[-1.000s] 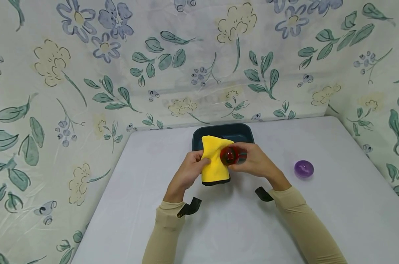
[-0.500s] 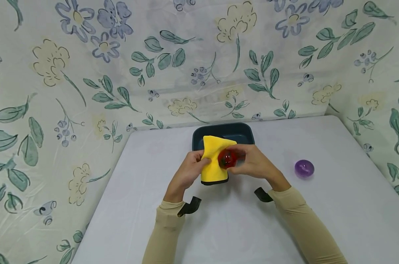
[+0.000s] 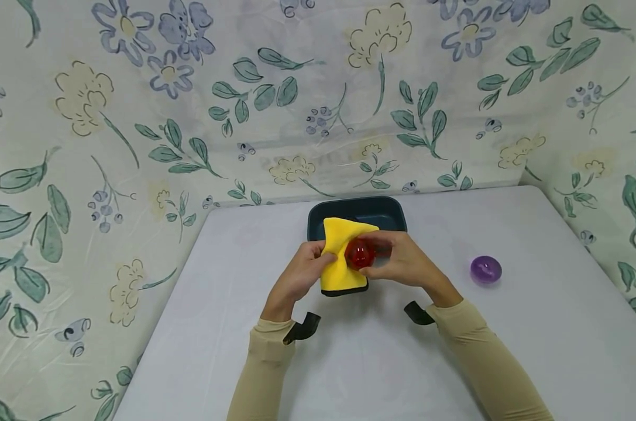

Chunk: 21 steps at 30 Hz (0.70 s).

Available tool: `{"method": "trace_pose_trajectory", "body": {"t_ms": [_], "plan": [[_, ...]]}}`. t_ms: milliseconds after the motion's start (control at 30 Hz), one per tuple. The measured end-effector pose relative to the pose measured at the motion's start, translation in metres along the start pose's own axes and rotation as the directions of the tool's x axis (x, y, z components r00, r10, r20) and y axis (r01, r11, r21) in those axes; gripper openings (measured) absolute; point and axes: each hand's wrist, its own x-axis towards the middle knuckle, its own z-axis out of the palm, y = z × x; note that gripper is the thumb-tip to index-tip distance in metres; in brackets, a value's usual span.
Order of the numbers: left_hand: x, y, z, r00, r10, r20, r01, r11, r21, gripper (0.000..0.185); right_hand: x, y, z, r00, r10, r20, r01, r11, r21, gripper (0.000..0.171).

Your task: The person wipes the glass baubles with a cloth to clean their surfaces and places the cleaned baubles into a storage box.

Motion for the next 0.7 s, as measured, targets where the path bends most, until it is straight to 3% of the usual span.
{"method": "trace_pose_trajectory", "body": {"t_ms": [700], "plan": [[0.0038,-0.0063,-0.0019,0.997,-0.077,-0.015,0.076,0.996,-0.041,0.035,0.0022,0.0035,0.0074,0.996,0.044,-0.081,-0.037,0.996,0.084,0.065]]}}
